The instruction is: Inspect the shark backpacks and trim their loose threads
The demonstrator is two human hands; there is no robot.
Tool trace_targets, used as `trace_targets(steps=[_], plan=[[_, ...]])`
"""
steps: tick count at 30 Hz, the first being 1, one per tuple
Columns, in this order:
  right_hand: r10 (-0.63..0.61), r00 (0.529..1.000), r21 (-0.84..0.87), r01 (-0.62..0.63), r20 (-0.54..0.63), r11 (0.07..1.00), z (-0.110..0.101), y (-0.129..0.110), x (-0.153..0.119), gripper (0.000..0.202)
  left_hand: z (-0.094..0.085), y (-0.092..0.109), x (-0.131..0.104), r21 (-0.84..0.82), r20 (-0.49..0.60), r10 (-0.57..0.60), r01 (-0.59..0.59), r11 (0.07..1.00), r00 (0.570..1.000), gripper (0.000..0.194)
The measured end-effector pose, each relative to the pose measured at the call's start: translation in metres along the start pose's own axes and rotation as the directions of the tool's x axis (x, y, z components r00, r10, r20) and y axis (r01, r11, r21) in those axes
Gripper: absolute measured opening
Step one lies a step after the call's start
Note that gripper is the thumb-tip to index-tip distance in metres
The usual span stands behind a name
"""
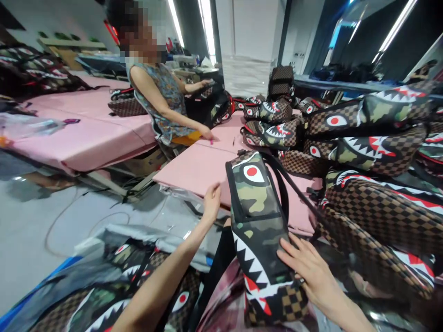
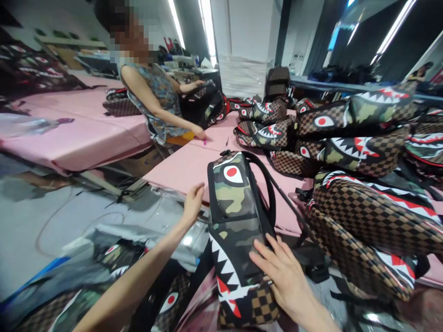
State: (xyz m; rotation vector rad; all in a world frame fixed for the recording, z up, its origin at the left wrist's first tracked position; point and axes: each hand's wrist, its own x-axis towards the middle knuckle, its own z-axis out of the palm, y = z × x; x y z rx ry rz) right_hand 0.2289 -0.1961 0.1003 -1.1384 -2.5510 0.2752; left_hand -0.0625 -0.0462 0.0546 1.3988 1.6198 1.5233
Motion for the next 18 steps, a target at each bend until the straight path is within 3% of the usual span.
trace_targets(steps=[2, 3, 5, 7, 9, 11, 15, 17, 18], plan=[[-0.042, 0.993, -0.015, 0.044, 0.114, 0.999, 0.014, -0.009, 0.000, 0.063, -0.005, 0.018, 0.000, 0.088, -0.009, 0.237, -0.235, 0.968, 0.972, 0.037], [-0.058, 0.985, 0.003, 0.058, 0.160, 0.998, 0.016, -0.012, 0.001, 0.064, -0.005, 0.028, 0.000, 0.122, 0.102, 0.383, -0.393, 0.911, 0.918, 0.040], [-0.092, 0.972, 0.071, 0.078, 0.216, 0.994, 0.011, -0.013, 0.007, 0.061, -0.003, 0.046, 0.000, 0.099, 0.414, 0.542, -0.628, 0.772, 0.731, 0.036], [-0.120, 0.974, 0.131, 0.096, 0.190, 0.987, 0.002, -0.014, 0.020, 0.056, 0.002, 0.057, 0.000, 0.060, 0.610, 0.534, -0.706, 0.705, 0.585, 0.030], [-0.130, 0.985, 0.110, 0.118, 0.114, 0.987, -0.002, -0.018, 0.041, 0.056, 0.006, 0.064, 0.002, 0.062, 0.699, 0.483, -0.718, 0.694, 0.527, 0.030], [-0.113, 0.989, -0.020, 0.115, 0.091, 0.993, -0.001, -0.027, 0.066, 0.054, 0.005, 0.070, 0.005, 0.049, 0.766, 0.443, -0.730, 0.682, 0.465, 0.034], [-0.033, 0.965, -0.267, 0.104, 0.260, 0.958, 0.006, -0.044, 0.104, 0.046, -0.004, 0.084, 0.012, -0.037, 0.885, 0.385, -0.784, 0.620, 0.263, 0.052], [0.025, 0.951, -0.275, 0.065, 0.308, 0.959, 0.005, -0.047, 0.109, 0.042, -0.005, 0.090, 0.012, -0.049, 0.913, 0.354, -0.810, 0.584, 0.201, 0.063], [0.063, 0.947, -0.272, 0.026, 0.315, 0.962, 0.002, -0.047, 0.109, 0.038, -0.003, 0.091, 0.010, -0.042, 0.919, 0.346, -0.824, 0.566, 0.191, 0.069]])
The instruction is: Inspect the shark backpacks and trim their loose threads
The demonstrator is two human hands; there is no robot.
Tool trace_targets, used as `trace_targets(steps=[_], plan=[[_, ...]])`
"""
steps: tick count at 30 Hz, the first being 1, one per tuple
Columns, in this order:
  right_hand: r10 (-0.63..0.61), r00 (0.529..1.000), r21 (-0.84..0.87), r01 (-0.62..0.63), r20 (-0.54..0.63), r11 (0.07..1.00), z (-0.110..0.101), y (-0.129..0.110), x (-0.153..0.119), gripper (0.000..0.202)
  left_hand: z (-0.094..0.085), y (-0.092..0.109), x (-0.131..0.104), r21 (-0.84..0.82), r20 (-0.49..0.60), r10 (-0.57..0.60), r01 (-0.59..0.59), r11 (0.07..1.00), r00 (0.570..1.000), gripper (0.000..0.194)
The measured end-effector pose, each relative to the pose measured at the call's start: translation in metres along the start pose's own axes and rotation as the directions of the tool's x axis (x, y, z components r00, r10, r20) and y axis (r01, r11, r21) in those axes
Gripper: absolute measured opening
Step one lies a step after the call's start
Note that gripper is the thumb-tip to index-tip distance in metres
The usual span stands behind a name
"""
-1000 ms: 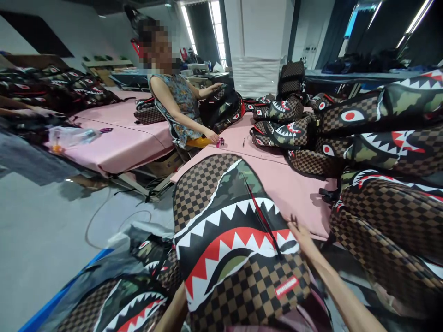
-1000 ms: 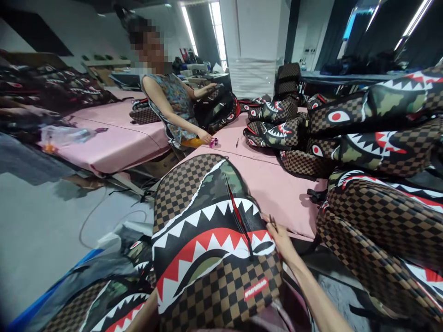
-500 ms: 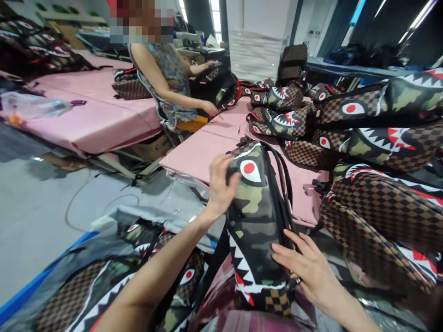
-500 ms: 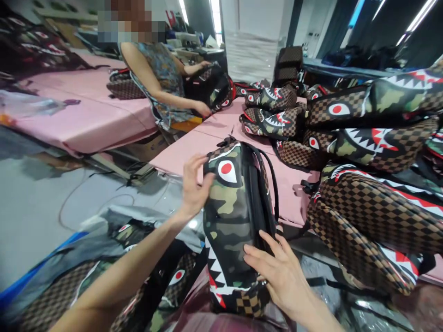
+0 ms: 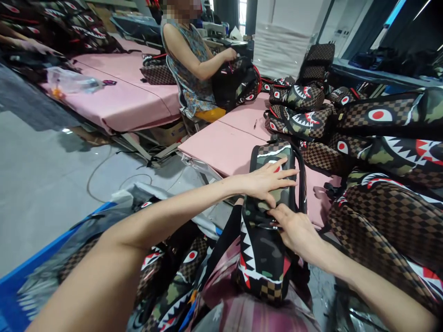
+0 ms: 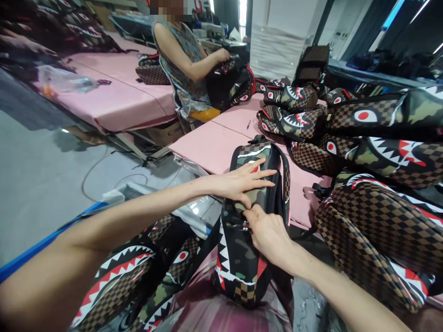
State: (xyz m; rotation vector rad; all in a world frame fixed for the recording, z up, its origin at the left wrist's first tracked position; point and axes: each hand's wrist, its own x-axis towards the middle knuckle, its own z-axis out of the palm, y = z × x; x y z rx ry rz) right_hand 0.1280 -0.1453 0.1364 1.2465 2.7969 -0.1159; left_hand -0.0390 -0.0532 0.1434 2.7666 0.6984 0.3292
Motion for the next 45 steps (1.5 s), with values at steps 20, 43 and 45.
trace_targets(steps=[20, 43, 45], plan=[[-0.008, 0.964, 0.552, 0.160, -0.267, 0.818, 0.023, 0.031, -0.076, 0.024, 0.044, 0.036, 0.024, 0.049, -0.368, 0.107, -0.096, 0.994, 0.924, 0.037], [-0.259, 0.822, -0.011, 0.294, -0.508, 0.956, 0.057, 0.018, -0.102, 0.024, 0.092, 0.102, -0.048, 0.233, -0.452, 0.103, 0.006, 0.973, 0.886, 0.018], [-0.248, 0.821, -0.003, 0.287, -0.515, 0.958, 0.057, 0.019, -0.101, 0.022, 0.093, 0.101, -0.046, 0.213, -0.457, 0.097, 0.002, 0.977, 0.884, 0.018]])
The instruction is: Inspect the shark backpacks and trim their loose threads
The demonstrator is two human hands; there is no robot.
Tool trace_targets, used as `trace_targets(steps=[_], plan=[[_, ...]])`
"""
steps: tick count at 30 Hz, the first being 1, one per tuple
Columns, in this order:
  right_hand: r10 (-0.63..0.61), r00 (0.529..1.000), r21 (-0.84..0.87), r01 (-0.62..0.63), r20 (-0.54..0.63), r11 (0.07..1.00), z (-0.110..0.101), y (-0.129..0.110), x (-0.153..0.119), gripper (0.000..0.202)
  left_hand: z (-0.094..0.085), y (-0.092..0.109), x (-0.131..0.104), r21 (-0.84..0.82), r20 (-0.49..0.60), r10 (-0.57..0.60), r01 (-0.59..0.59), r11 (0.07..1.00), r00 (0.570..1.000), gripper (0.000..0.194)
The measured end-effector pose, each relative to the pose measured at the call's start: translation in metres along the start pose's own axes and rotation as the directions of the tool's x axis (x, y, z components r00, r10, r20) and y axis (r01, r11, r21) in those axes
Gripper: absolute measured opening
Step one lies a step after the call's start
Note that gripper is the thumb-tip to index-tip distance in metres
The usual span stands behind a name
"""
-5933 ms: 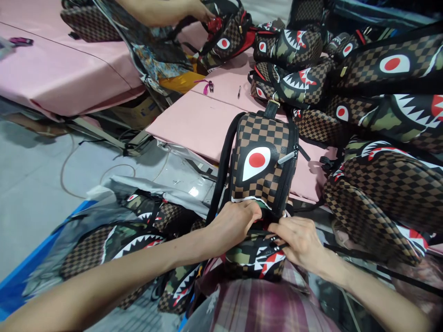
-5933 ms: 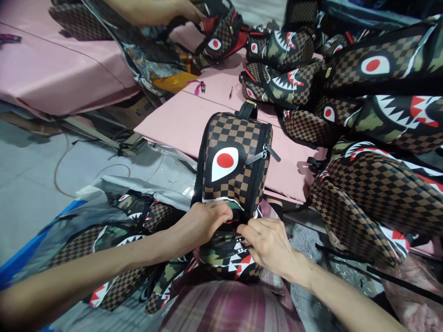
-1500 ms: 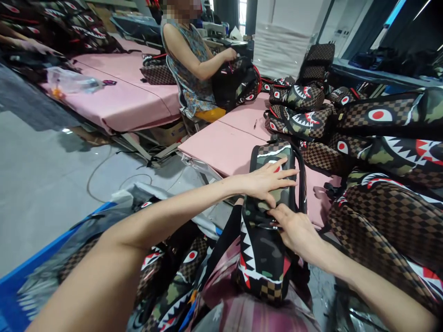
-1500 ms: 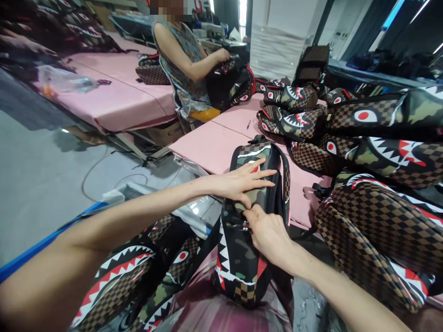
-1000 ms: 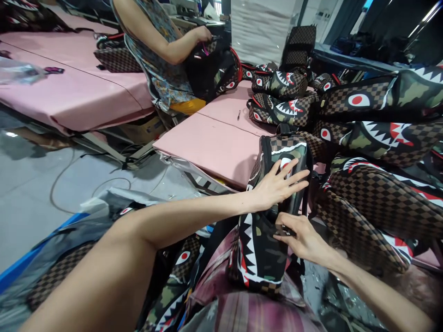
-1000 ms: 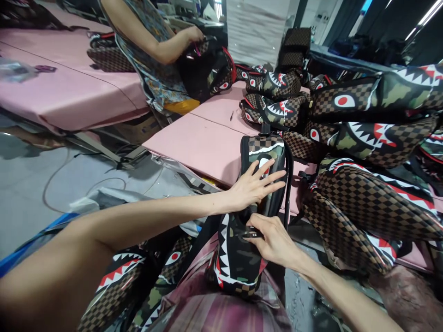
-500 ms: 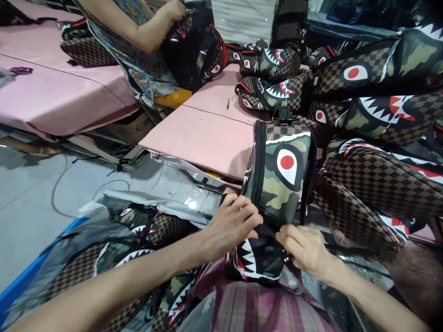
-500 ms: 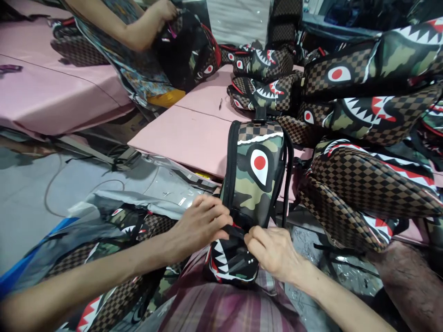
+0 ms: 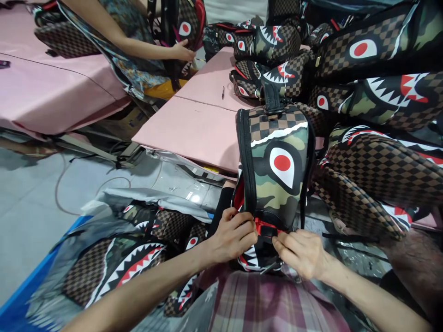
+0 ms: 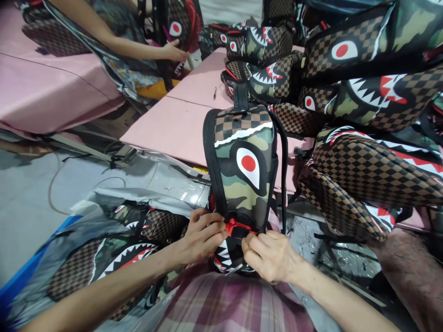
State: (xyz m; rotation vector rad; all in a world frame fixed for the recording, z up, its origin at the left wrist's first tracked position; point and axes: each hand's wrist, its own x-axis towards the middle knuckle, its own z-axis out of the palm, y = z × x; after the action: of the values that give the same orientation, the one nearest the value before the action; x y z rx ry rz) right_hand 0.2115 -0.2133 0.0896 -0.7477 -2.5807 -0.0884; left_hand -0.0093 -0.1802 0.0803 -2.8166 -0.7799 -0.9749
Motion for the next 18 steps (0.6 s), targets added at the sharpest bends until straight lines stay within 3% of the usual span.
trace_targets(steps=[4, 7, 15, 18], plan=[[0.011, 0.998, 0.027, -0.009, -0.062, 1.000, -0.001, 0.002, -0.003, 0.024, 0.007, 0.001, -0.004, -0.064, -0.073, -0.037, 0.033, 0.997, 0.997, 0.017], [0.046, 0.994, 0.086, -0.038, -0.095, 0.996, -0.002, 0.005, -0.012, 0.027, 0.011, 0.002, -0.004, -0.082, -0.072, -0.002, -0.004, 0.997, 0.997, 0.015], [0.297, 0.940, 0.338, -0.229, -0.166, 0.913, 0.003, 0.004, -0.043, 0.024, 0.015, 0.005, 0.013, -0.178, -0.011, 0.064, -0.065, 0.982, 0.998, 0.019], [0.369, 0.914, 0.380, -0.285, -0.170, 0.880, 0.003, 0.002, -0.045, 0.023, 0.017, 0.007, 0.008, -0.193, -0.035, -0.002, -0.005, 0.981, 0.999, 0.020]])
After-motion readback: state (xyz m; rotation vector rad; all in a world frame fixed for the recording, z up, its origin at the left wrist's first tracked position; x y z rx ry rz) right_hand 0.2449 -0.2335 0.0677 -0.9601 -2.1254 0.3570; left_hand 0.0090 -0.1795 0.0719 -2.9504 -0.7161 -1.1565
